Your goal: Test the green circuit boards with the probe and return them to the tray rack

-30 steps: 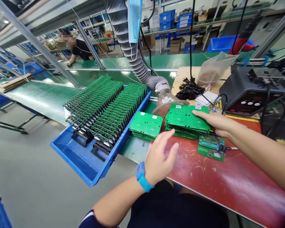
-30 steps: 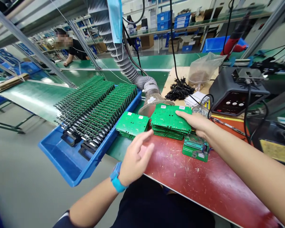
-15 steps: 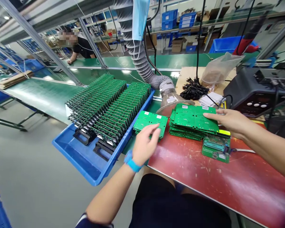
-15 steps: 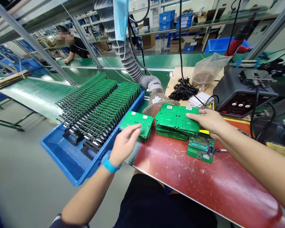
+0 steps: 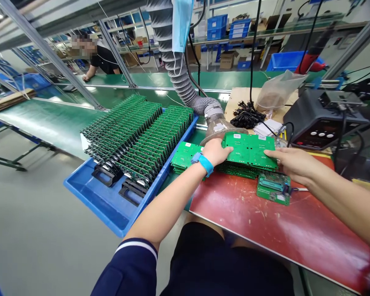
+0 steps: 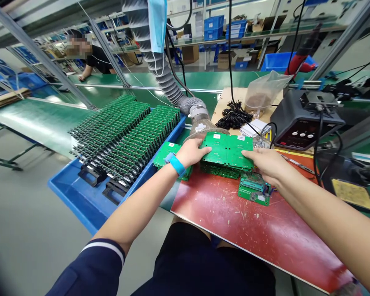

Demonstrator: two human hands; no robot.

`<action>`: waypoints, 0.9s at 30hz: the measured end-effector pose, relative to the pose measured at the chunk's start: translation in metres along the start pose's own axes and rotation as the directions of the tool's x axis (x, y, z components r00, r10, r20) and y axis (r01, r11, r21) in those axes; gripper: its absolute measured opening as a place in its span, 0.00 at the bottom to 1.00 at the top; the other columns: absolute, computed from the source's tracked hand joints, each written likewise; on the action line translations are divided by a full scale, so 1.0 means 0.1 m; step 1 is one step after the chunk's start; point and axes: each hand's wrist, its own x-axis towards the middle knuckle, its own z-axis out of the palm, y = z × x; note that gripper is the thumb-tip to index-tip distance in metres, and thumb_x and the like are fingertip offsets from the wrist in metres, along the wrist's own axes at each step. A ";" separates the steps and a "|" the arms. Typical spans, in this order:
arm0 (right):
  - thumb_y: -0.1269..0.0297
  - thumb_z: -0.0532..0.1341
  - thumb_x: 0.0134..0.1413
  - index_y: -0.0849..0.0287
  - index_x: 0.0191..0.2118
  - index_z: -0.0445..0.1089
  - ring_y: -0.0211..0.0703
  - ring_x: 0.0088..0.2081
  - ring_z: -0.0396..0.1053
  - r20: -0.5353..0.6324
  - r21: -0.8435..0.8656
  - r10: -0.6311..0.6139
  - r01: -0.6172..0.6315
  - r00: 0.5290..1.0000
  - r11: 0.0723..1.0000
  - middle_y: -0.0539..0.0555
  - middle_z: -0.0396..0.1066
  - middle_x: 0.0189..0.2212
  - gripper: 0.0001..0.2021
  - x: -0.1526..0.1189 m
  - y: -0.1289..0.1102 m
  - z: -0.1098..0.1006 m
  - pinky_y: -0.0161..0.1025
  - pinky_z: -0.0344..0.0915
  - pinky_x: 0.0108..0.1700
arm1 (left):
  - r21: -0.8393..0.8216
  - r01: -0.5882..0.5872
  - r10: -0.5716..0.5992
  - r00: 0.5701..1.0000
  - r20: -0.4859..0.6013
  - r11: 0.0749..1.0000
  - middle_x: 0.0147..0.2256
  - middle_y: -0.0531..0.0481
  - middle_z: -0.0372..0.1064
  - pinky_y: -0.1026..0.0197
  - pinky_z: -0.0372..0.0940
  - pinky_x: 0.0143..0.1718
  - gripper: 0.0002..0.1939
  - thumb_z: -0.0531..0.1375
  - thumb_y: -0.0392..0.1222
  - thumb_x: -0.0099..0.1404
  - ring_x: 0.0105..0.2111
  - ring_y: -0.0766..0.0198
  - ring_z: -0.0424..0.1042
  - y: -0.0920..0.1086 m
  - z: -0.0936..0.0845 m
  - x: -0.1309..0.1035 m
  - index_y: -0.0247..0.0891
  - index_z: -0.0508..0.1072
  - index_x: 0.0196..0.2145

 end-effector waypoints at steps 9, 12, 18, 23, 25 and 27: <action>0.72 0.66 0.48 0.56 0.32 0.72 0.35 0.25 0.72 0.088 0.105 -0.002 -0.007 0.996 0.994 0.50 0.77 0.29 0.05 -0.61 0.07 0.29 0.28 0.69 0.26 | -0.179 -0.128 0.118 0.991 -0.067 0.975 0.40 0.49 0.77 0.57 0.69 0.44 0.12 0.58 0.43 0.64 0.40 0.58 0.75 -0.41 -0.35 -0.71 0.36 0.75 0.42; 0.72 0.65 0.49 0.58 0.33 0.72 0.35 0.28 0.72 0.221 0.132 -0.053 0.024 0.974 0.991 0.50 0.78 0.31 0.04 -0.69 0.15 0.79 0.28 0.69 0.30 | -0.161 -0.042 0.011 0.982 -0.190 0.986 0.41 0.52 0.77 0.55 0.69 0.47 0.11 0.58 0.41 0.64 0.43 0.57 0.75 -0.78 -0.61 -0.90 0.38 0.76 0.42; 0.72 0.61 0.51 0.59 0.31 0.71 0.41 0.40 0.75 0.275 0.235 -0.113 0.047 0.955 0.971 0.52 0.78 0.32 0.03 -0.50 0.22 1.34 0.39 0.70 0.48 | -0.067 0.082 -0.100 0.936 -0.336 0.994 0.41 0.43 0.77 0.43 0.66 0.51 0.09 0.62 0.39 0.60 0.46 0.46 0.74 -1.16 -0.79 -0.72 0.34 0.77 0.38; 0.66 0.66 0.47 0.55 0.40 0.71 0.43 0.52 0.70 0.208 0.246 -0.127 0.074 0.970 0.966 0.52 0.75 0.48 0.11 -0.53 0.44 1.17 0.40 0.64 0.58 | -0.049 0.057 -0.074 0.861 -0.503 0.997 0.49 0.40 0.72 0.44 0.57 0.60 0.12 0.59 0.35 0.62 0.55 0.49 0.67 -1.05 -0.55 -0.91 0.35 0.75 0.44; 0.62 0.67 0.48 0.53 0.43 0.71 0.42 0.56 0.67 0.171 0.226 -0.095 0.055 0.981 0.972 0.52 0.71 0.54 0.15 -0.57 0.57 1.13 0.40 0.60 0.61 | -0.100 -0.026 -0.038 0.804 -0.594 0.995 0.54 0.42 0.68 0.48 0.55 0.62 0.15 0.57 0.40 0.65 0.58 0.53 0.64 -1.03 -0.33 -1.19 0.37 0.72 0.49; 0.56 0.65 0.51 0.52 0.43 0.71 0.42 0.57 0.65 0.215 0.190 -0.038 -0.004 0.976 0.982 0.51 0.70 0.55 0.13 -0.58 0.66 1.16 0.40 0.60 0.61 | -0.298 -0.063 -0.140 0.779 -0.611 0.952 0.55 0.42 0.66 0.51 0.56 0.62 0.18 0.56 0.46 0.66 0.57 0.55 0.64 -1.08 -0.07 -1.44 0.38 0.70 0.52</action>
